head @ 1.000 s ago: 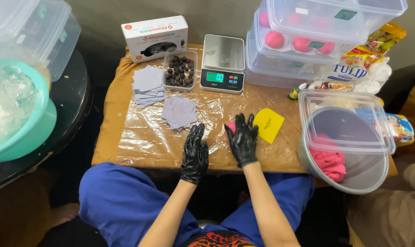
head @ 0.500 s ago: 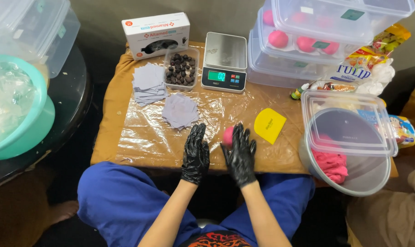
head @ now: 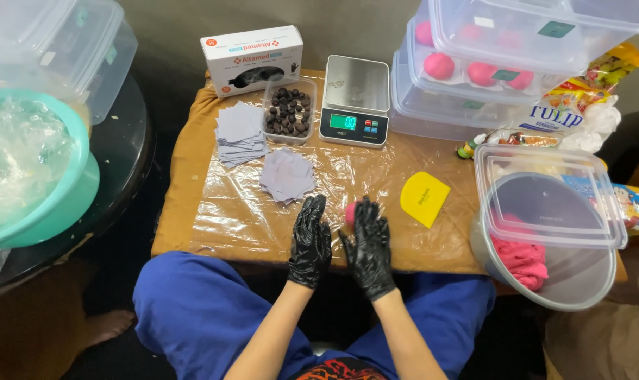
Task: The person kneads and rolls a piece of pink clay into a cylindrical shape on a plastic-covered table. They use a yellow scraper to cut the cylinder into smaller pieces, weigh them on a digital scale, and then roll the pieces into small balls.
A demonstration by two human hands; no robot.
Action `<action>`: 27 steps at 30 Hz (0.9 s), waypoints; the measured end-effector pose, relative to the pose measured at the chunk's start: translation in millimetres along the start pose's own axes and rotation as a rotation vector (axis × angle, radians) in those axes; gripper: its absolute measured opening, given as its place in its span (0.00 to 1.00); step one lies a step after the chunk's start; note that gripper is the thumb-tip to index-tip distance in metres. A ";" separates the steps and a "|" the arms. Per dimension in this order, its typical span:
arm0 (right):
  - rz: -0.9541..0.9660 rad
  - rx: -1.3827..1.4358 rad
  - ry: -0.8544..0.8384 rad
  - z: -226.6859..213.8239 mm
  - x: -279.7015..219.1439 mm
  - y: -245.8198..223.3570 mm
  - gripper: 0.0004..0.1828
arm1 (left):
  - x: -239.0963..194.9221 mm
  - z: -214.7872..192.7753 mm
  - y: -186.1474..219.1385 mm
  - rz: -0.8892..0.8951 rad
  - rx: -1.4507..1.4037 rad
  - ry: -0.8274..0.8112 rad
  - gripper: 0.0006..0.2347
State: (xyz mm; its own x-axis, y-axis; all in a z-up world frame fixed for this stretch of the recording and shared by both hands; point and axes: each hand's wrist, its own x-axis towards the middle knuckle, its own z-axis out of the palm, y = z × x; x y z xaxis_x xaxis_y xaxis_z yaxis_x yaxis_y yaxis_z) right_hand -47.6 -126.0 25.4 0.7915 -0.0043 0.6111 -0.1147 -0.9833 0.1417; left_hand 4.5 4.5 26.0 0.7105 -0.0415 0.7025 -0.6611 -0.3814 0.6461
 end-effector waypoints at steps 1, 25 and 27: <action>0.002 -0.001 -0.007 20.6 6.3 14.0 0.36 | 2.7 -1.8 3.4 -0.004 -0.002 -0.005 0.18; -0.095 0.274 -0.145 -33.2 -12.9 -11.7 0.32 | 4.6 -12.6 5.0 -0.108 -0.210 -0.026 0.17; -0.102 -0.017 0.088 -2.8 24.9 -15.3 0.33 | -0.3 -10.9 -0.8 -0.136 -0.242 -0.007 0.17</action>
State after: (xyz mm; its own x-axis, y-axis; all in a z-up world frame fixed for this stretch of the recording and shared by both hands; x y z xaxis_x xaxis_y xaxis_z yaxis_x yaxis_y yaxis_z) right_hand -27.8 -110.6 40.7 0.7438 0.1124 0.6589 -0.0468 -0.9746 0.2190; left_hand 2.2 14.9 28.6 0.7978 -0.0118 0.6028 -0.5973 -0.1521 0.7875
